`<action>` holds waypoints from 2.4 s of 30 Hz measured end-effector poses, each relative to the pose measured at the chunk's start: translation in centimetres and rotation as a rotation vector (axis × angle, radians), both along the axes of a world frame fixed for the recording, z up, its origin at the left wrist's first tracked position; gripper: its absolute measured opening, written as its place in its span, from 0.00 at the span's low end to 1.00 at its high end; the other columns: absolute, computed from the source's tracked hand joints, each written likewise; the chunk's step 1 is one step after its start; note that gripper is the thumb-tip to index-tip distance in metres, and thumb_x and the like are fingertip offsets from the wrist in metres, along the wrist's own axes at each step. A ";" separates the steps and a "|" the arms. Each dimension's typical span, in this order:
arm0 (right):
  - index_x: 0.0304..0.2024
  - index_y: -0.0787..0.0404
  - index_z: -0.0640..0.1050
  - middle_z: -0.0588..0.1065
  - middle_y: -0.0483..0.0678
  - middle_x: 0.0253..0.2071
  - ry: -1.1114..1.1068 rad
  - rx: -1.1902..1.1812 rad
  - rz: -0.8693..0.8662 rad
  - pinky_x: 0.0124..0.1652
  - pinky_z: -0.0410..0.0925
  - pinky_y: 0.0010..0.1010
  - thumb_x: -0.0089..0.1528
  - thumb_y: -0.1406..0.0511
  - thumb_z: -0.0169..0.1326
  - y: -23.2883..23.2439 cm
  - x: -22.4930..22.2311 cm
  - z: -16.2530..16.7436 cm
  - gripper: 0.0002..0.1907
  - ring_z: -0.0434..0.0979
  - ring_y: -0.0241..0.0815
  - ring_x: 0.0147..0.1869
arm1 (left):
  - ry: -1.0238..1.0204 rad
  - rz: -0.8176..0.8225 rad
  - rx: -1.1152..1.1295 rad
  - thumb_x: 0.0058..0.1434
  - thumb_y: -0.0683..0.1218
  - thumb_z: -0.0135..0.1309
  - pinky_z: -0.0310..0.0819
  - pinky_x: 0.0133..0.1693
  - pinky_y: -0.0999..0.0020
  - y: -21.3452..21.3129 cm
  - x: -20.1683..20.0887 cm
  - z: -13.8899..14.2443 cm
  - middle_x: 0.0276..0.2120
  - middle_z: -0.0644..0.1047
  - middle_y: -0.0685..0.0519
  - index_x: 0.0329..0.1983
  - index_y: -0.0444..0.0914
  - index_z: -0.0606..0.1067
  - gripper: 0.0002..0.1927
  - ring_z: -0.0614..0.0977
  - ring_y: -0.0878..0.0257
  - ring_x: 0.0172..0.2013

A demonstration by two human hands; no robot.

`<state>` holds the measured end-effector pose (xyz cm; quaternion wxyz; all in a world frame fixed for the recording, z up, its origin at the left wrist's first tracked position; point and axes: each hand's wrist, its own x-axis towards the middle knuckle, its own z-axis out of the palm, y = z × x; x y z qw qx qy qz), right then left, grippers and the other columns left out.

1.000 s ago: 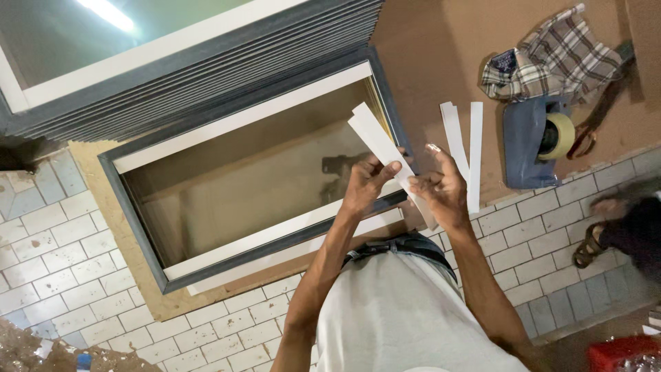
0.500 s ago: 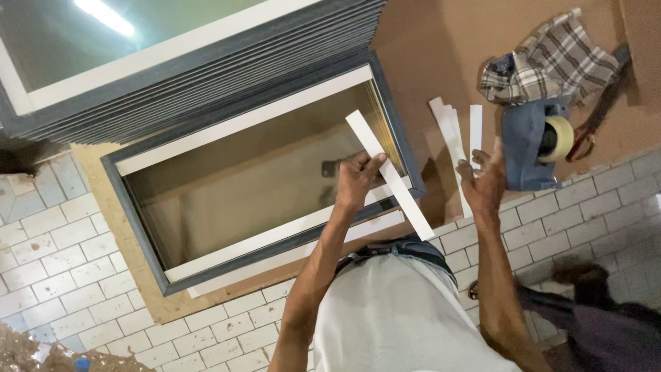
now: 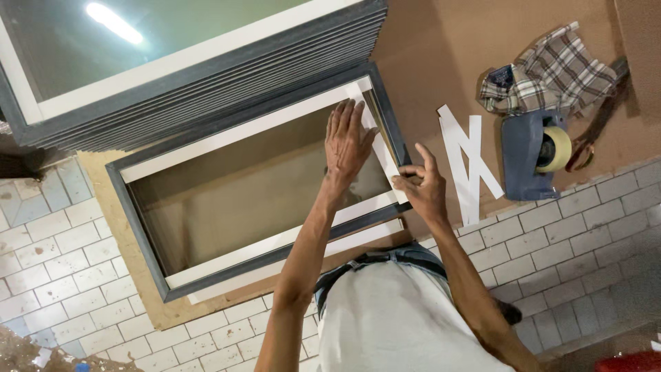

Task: The person applies white adhesive strips to the edges of a rectangular window frame, pressing them down firmly. They then lift the frame and place it on top of a stack of similar frames. This process is repeated for multiple frames.

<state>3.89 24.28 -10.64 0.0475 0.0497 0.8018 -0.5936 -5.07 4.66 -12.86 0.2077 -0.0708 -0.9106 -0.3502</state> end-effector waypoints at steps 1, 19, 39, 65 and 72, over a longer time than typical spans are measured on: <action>0.73 0.63 0.56 0.82 0.55 0.43 -0.016 0.048 0.000 0.37 0.78 0.26 0.57 0.67 0.67 -0.1 -0.3 0.0 0.47 0.84 0.39 0.39 | -0.027 -0.040 -0.083 0.59 0.53 0.65 0.58 0.68 0.46 -0.2 -0.4 -0.4 0.65 0.69 0.41 0.65 0.36 0.70 0.33 0.67 0.44 0.68; 0.71 0.63 0.62 0.77 0.57 0.52 -0.009 0.001 -0.017 0.43 0.79 0.29 0.59 0.71 0.64 3.2 -0.1 4.3 0.40 0.83 0.41 0.47 | -0.153 -0.194 -0.240 0.66 0.55 0.57 0.40 0.74 0.44 -1.2 -2.7 -1.2 0.73 0.59 0.46 0.71 0.39 0.66 0.33 0.54 0.46 0.75; 0.69 0.65 0.69 0.70 0.41 0.32 -0.352 -0.772 0.202 0.31 0.66 0.22 0.52 0.78 0.54 3.8 1.7 5.5 0.40 0.69 0.30 0.31 | -0.452 -0.375 0.712 0.62 0.48 0.64 0.76 0.56 0.58 3.1 7.7 4.4 0.51 0.82 0.46 0.54 0.38 0.80 0.18 0.83 0.54 0.53; 0.45 0.68 0.83 0.71 0.51 0.57 0.058 -0.024 0.444 0.47 0.78 0.27 0.63 0.73 0.62 -1.1 -11.3 5.7 0.08 0.78 0.39 0.52 | -0.376 0.011 0.736 0.63 0.50 0.62 0.75 0.53 0.60 1.3 4.2 2.8 0.40 0.85 0.49 0.40 0.39 0.84 0.10 0.85 0.56 0.45; 0.43 0.67 0.82 0.72 0.48 0.53 0.033 -0.197 0.322 0.48 0.77 0.26 0.62 0.72 0.62 -2.2 -15.8 2.1 0.07 0.79 0.37 0.50 | -0.071 0.154 0.252 0.61 0.46 0.62 0.70 0.59 0.54 1.7 1.4 1.3 0.54 0.77 0.45 0.64 0.35 0.73 0.27 0.76 0.48 0.57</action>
